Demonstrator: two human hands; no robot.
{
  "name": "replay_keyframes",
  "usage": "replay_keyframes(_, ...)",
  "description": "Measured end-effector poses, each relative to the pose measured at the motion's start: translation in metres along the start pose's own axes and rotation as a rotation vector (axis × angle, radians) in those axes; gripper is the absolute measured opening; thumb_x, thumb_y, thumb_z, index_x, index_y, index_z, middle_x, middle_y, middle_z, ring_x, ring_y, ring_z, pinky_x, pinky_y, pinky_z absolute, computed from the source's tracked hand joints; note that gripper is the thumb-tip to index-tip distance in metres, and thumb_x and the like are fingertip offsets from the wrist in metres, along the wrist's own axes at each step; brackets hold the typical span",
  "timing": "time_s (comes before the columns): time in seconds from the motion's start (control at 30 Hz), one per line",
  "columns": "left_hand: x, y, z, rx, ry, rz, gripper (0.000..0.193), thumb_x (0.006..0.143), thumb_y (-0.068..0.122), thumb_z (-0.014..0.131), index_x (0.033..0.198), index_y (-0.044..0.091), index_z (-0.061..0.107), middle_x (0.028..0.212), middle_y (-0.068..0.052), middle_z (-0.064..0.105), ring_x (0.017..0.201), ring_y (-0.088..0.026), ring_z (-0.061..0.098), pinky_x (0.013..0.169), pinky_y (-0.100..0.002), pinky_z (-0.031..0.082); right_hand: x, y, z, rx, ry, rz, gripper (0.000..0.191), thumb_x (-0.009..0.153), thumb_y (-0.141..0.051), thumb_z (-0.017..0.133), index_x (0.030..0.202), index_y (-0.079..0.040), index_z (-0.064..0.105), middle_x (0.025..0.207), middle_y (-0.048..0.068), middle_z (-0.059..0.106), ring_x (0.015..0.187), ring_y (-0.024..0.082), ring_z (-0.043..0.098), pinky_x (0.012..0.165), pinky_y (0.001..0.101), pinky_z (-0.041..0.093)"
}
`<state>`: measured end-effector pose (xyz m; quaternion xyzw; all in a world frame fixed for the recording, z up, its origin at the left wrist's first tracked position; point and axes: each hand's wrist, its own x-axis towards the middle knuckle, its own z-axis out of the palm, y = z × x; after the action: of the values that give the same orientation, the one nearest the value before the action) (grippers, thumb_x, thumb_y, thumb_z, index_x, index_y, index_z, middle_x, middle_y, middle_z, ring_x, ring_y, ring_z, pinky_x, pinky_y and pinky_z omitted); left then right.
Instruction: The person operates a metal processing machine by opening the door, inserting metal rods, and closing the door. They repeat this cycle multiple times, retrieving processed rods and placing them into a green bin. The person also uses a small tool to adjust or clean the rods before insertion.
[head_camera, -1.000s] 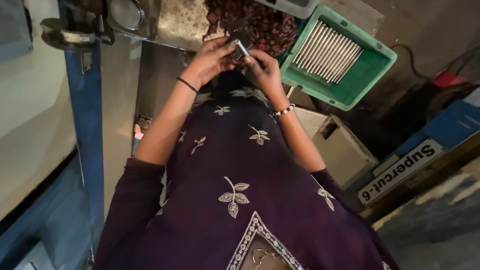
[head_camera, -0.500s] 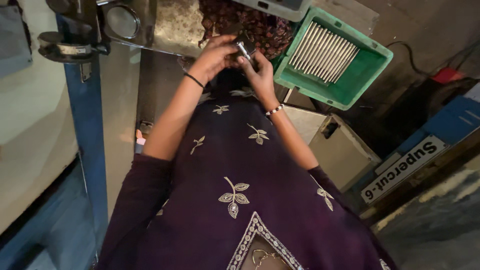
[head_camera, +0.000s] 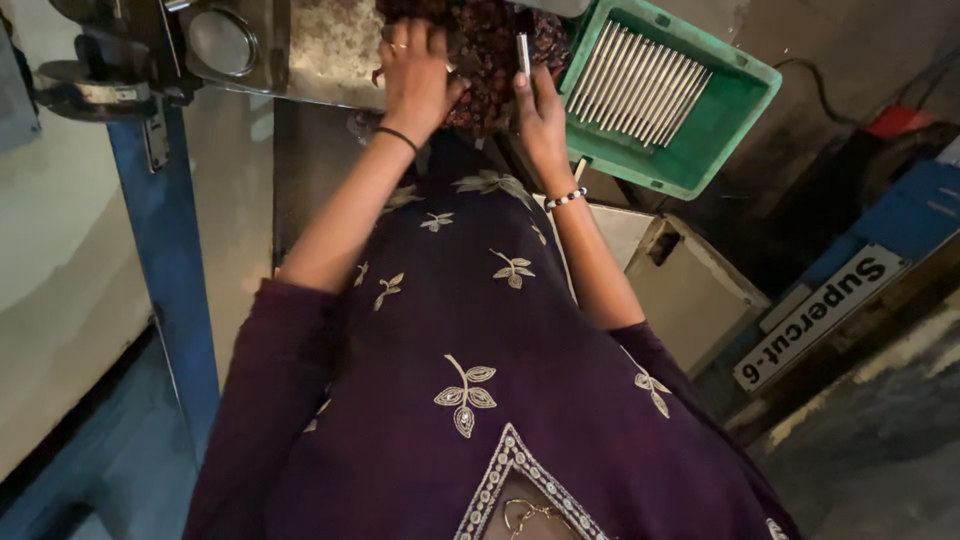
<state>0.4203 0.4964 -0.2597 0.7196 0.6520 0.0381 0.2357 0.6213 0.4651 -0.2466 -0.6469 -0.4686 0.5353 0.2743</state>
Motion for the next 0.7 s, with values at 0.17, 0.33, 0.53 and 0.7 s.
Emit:
replay_keyframes(0.17,-0.008,0.010,0.002,-0.049,0.165,0.004,0.057,0.077,0.017,0.085,0.128,0.004,0.061,0.134,-0.021,0.054,0.125,-0.042,0.048,0.102,-0.056,0.040,0.000,0.013,0.003,0.037,-0.043,-0.124,0.026,0.114,-0.026,0.052,0.113,-0.002,0.063,0.084,-0.004,0.049,0.079,0.006,0.044,0.071,0.0257,0.043)
replay_keyframes(0.33,-0.017,-0.002,0.003,-0.628,0.056,-0.036,0.027,0.092,0.009,0.081,0.116,0.006,0.068,0.108,-0.007,0.073,0.099,-0.024,0.070,0.083,-0.040,0.057,-0.009,0.017,-0.007,0.155,-0.097,0.054,0.024,0.109,-0.023,0.056,0.110,-0.001,0.064,0.080,-0.004,0.053,0.073,0.006,0.048,0.065,0.0248,0.043)
replay_keyframes(0.53,-0.016,0.009,-0.001,-1.406,-0.366,-0.193,0.028,0.104,0.024,0.066,0.124,0.005,0.071,0.084,0.001,0.066,0.063,-0.007,0.062,0.051,-0.025,0.053,-0.014,0.006,-0.024,0.179,-0.237,0.016,0.022,0.110,-0.020,0.057,0.111,0.000,0.067,0.083,-0.003,0.060,0.073,0.006,0.053,0.065,0.0224,0.043)
replay_keyframes(0.7,-0.016,0.018,-0.007,-1.650,-0.592,-0.264,0.030,0.107,0.026,0.058,0.125,0.006,0.072,0.077,0.002,0.061,0.053,-0.003,0.050,0.046,-0.021,0.045,-0.023,-0.013,-0.038,0.463,-0.471,0.173,0.024,0.113,-0.021,0.057,0.098,-0.003,0.064,0.074,0.000,0.056,0.057,0.008,0.045,0.051,0.0230,0.035)
